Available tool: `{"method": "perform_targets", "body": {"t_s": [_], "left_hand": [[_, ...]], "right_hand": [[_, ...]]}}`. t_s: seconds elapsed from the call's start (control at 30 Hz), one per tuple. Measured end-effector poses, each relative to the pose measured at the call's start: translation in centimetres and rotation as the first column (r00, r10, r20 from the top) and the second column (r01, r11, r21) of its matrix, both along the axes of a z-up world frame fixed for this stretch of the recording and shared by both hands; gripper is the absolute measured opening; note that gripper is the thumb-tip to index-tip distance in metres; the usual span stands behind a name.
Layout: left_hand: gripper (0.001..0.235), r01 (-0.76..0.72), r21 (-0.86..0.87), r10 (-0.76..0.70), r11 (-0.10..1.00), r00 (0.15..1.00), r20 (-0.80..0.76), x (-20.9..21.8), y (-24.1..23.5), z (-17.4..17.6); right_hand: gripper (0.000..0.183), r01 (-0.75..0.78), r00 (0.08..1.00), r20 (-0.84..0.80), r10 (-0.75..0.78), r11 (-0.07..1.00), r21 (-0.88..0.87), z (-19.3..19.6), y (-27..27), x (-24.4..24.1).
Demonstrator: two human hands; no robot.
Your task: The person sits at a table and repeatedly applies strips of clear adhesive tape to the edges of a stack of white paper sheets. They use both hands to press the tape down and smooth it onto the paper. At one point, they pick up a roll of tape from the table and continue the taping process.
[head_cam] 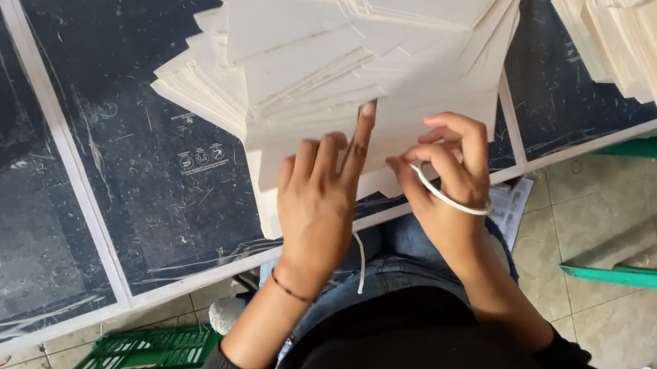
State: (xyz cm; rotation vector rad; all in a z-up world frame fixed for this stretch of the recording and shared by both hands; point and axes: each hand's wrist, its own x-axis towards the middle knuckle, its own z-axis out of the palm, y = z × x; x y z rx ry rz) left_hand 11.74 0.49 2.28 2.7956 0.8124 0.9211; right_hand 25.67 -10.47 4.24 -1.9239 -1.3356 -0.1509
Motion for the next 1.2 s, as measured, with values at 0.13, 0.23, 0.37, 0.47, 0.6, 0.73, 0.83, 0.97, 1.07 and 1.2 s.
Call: {"method": "perform_targets", "body": {"t_s": [0.13,0.23,0.37,0.47,0.6,0.73,0.83,0.97,1.07,1.2], "left_hand": [[0.070,0.029,0.080,-0.032,0.996,0.999,0.037,0.5,1.7,-1.5],[0.066,0.067,0.068,-0.067,0.995,0.998,0.004,-0.7,0.7,-2.1],[0.056,0.065,0.020,-0.061,0.998,0.986,-0.156,-2.0,-1.7,-3.1],[0.060,0.054,0.046,-0.045,0.997,0.983,-0.178,-1.5,-2.6,-3.9],[0.056,0.050,0.100,-0.033,0.994,0.985,-0.167,-0.6,-2.9,-4.2],[0.058,0.097,0.026,-0.094,0.995,0.989,-0.114,-2.6,-1.4,-3.6],[0.073,0.033,-0.263,-0.057,0.964,0.995,-0.086,-5.8,0.3,-2.4],[0.073,-0.077,-0.514,0.117,0.854,0.992,0.047,-10.0,1.2,-1.6],[0.074,-0.080,-0.626,0.146,0.775,0.988,0.054,-11.7,0.8,-1.2],[0.070,-0.093,-0.691,0.181,0.717,0.982,0.055,-12.7,0.3,-2.1]], "right_hand": [[0.019,-0.021,0.999,-0.030,0.021,1.000,-0.009,-2.1,0.6,1.1],[0.015,-0.080,0.993,-0.089,0.074,0.995,-0.061,-2.3,0.7,1.5],[0.017,-0.093,0.995,-0.047,0.090,0.994,-0.064,-2.2,0.3,1.3],[0.014,-0.128,0.992,-0.018,0.128,0.991,-0.025,-2.8,0.2,0.9],[0.008,-0.152,0.987,0.065,0.148,0.987,0.048,-3.6,-0.9,0.4],[0.011,-0.162,0.986,-0.020,0.165,0.980,0.117,-1.5,-1.1,-1.3],[0.013,-0.214,0.952,-0.214,0.219,0.976,0.045,-1.9,-0.5,-2.5],[0.017,-0.322,0.901,-0.307,0.306,0.947,-0.005,-3.2,1.1,-5.4],[0.017,-0.372,0.876,-0.326,0.355,0.928,0.010,-3.5,2.3,-7.2],[0.017,-0.388,0.885,-0.289,0.365,0.921,-0.022,-3.6,3.5,-8.2]]}}
